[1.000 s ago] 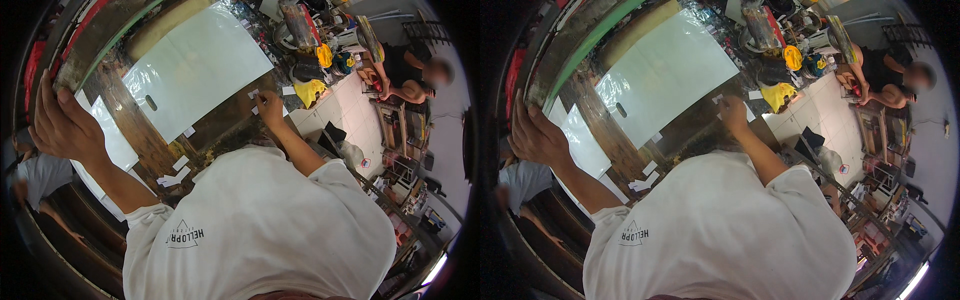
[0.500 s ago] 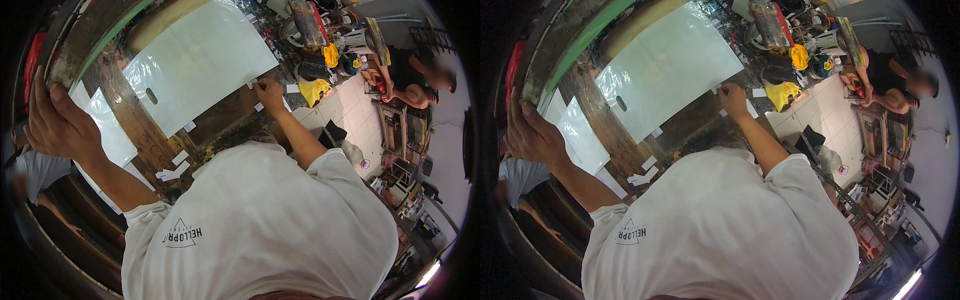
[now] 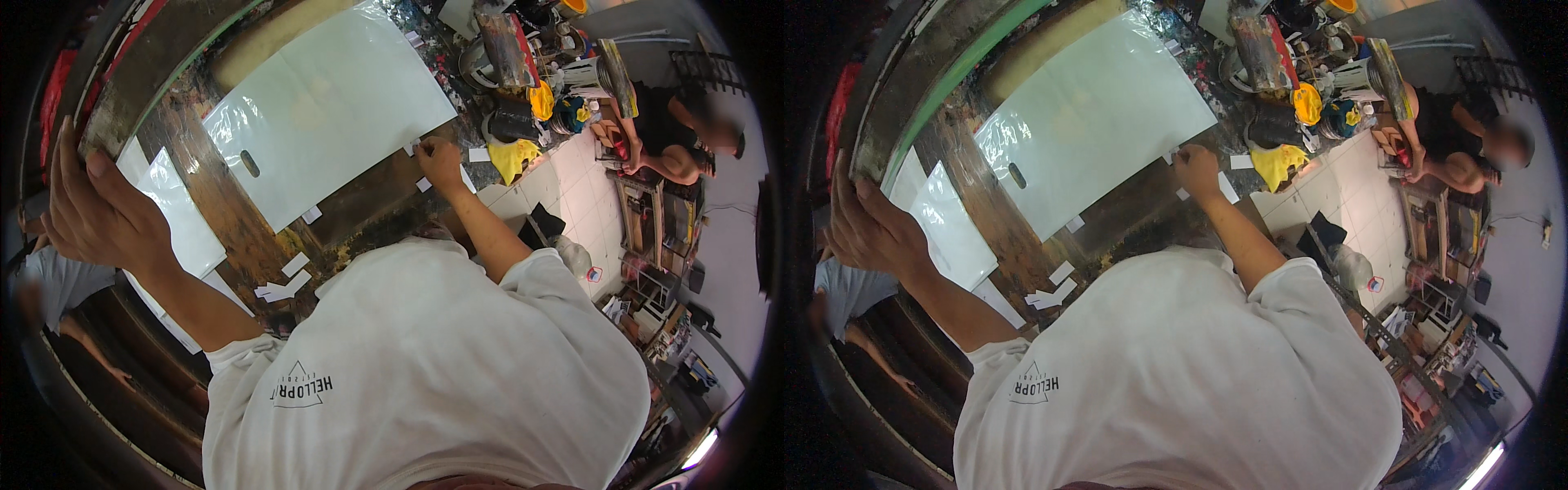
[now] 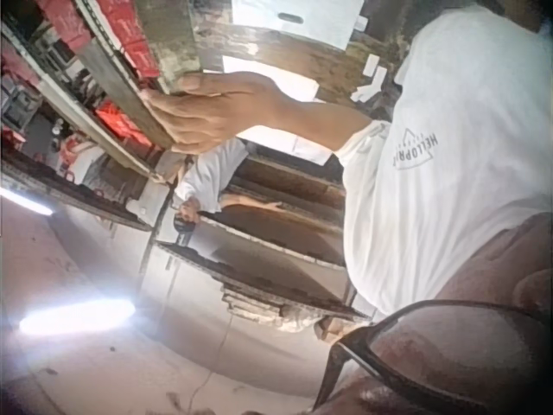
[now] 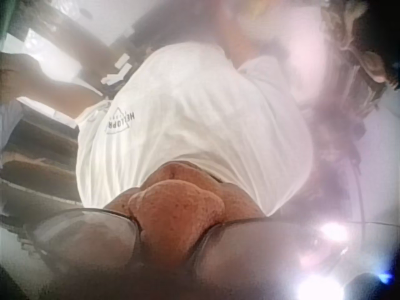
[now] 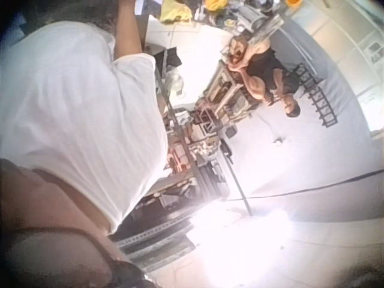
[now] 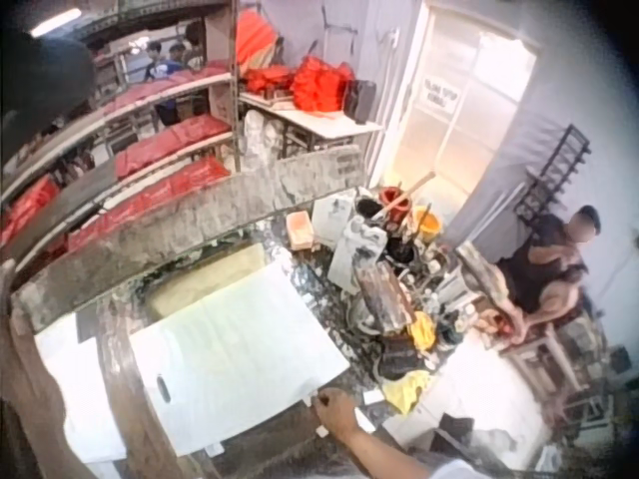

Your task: The person aligns a screen printing frame over a white sheet on a workbench, then uses a squeegee to pull green ink across the screen to transfer a design onto the sheet. The person repeats this process on multiple sheets, lifting the frame and moving each printed sheet aside.

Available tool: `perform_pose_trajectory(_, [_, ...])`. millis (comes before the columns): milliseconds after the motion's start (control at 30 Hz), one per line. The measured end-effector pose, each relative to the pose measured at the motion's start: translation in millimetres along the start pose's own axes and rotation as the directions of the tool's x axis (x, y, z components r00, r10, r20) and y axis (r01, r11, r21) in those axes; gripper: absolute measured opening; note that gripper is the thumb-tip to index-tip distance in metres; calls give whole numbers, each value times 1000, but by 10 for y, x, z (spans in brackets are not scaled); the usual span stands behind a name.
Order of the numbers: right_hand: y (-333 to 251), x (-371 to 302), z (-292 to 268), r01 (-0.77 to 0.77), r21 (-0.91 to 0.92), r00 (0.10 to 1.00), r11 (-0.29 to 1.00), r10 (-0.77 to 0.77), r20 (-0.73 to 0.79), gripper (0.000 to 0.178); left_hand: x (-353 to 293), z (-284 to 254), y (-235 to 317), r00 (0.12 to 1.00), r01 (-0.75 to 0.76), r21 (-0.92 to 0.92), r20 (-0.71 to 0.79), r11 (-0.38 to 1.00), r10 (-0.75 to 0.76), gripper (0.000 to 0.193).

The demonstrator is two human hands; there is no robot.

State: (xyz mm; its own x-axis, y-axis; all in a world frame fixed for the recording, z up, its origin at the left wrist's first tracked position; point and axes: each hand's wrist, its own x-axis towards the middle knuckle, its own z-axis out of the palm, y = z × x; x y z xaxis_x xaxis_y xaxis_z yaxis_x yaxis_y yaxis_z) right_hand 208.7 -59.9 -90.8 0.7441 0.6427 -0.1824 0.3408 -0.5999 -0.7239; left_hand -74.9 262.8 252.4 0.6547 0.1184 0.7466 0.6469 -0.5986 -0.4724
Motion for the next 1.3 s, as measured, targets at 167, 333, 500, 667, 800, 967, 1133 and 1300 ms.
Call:
perform_pose_trajectory(167, [8, 10, 80, -42, -27, 999, 999, 42, -3, 23, 11, -46, 82, 998, 69, 2, 13, 998, -69, 48])
perform_pose_trajectory(333, [79, 134, 73, -9, -153, 998, 988, 18, 58, 32, 18, -13, 141, 989, 148, -63, 30, 987, -146, 49])
perform_pose_trajectory(500, [-183, 290, -298, 43, -330, 974, 943, 34, 224, 43, 37, -71, 223, 975, 217, -12, 52, 976, -216, 49])
perform_pose_trajectory(667, [-245, 1188, -387, 356, -186, 918, 916, -380, -112, 30, 76, -71, 198, 974, 216, -59, 83, 975, -211, 49])
perform_pose_trajectory(800, [-362, 1968, -311, 376, -211, 900, 902, -410, -147, 37, 118, -73, 205, 975, 207, -77, 99, 975, -199, 50])
perform_pose_trajectory(967, [-300, 2430, -147, 484, -245, 860, 840, -509, -47, 37, 113, -86, 108, 981, 166, -86, 115, 982, -156, 51])
perform_pose_trajectory(1133, [-192, 2572, -164, 532, -393, 835, 750, -543, 94, 23, 207, -121, 94, 994, 51, -56, 104, 997, -45, 47])
perform_pose_trajectory(1300, [-267, 2455, -207, 471, -206, 871, 858, -489, -48, 19, 230, -130, 118, 993, 40, -19, 108, 999, -38, 47])
